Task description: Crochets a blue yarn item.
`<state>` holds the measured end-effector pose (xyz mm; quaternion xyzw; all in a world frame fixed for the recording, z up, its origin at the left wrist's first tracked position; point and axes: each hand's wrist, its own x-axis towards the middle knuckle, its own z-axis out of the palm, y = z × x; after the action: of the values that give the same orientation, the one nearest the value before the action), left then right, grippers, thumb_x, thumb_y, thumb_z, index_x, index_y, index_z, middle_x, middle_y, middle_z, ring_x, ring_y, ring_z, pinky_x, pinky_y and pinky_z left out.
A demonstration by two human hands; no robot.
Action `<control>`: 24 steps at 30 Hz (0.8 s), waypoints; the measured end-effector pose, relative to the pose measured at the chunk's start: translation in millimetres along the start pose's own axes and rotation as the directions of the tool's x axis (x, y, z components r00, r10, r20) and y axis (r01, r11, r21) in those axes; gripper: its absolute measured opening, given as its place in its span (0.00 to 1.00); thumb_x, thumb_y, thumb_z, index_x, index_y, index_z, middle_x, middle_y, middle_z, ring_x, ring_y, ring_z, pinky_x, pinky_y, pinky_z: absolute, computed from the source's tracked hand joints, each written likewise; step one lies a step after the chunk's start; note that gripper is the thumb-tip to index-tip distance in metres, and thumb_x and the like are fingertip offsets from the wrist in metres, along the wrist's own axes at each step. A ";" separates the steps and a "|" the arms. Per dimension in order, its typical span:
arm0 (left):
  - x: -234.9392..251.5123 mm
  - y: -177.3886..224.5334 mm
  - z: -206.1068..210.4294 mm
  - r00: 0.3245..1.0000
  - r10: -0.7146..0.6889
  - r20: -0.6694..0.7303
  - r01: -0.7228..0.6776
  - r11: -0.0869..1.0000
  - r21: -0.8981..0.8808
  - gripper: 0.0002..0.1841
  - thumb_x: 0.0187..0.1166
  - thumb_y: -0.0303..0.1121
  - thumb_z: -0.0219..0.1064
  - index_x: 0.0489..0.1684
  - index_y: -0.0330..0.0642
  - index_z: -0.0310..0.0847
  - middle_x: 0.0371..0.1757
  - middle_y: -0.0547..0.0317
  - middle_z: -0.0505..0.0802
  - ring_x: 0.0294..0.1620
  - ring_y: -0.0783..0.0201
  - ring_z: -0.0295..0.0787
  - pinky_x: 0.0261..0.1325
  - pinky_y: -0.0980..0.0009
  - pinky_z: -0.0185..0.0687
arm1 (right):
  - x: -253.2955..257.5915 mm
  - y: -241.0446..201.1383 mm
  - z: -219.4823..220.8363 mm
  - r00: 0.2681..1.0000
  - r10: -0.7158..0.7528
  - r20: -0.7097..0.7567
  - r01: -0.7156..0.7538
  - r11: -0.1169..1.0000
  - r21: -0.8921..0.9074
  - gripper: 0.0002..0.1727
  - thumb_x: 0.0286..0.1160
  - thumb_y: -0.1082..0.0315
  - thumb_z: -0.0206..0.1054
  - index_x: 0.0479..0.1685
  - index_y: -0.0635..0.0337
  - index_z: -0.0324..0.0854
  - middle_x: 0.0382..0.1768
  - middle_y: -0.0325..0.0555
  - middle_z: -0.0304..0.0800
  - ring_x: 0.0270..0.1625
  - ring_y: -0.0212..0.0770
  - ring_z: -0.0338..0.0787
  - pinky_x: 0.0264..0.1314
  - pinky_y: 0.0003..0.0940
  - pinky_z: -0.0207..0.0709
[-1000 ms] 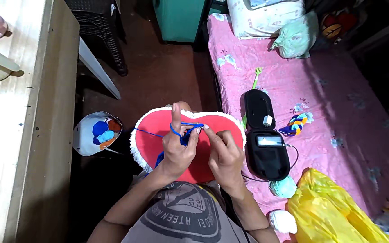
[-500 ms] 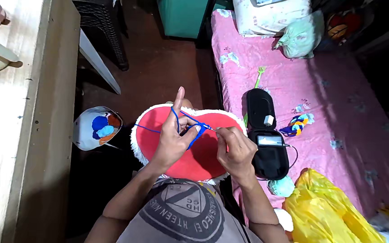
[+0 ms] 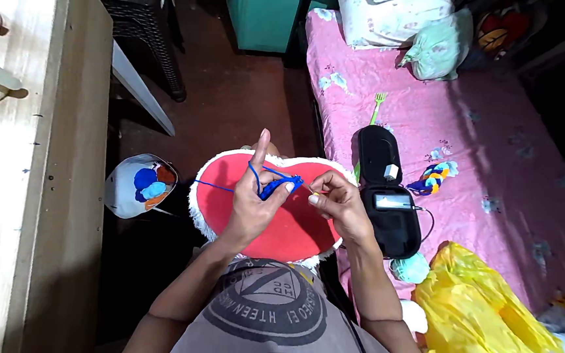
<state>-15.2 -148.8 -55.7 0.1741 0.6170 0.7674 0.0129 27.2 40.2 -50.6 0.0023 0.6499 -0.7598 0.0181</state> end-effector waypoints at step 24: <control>-3.8 -13.0 -2.8 0.964 0.265 -0.020 -0.263 0.963 0.056 0.39 0.71 0.16 0.67 0.89 0.48 0.65 0.44 0.66 0.96 0.41 0.77 0.92 0.47 0.81 0.87 | -2.5 28.9 24.6 0.790 -0.612 -0.034 0.466 0.635 -0.616 0.04 0.71 0.77 0.69 0.33 0.71 0.84 0.32 0.48 0.89 0.35 0.23 0.87 0.39 0.13 0.81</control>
<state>-14.9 -149.2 -69.6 0.2446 0.6086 0.7479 -0.1026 31.1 11.5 -75.3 -0.1072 0.8158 -0.4890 -0.2897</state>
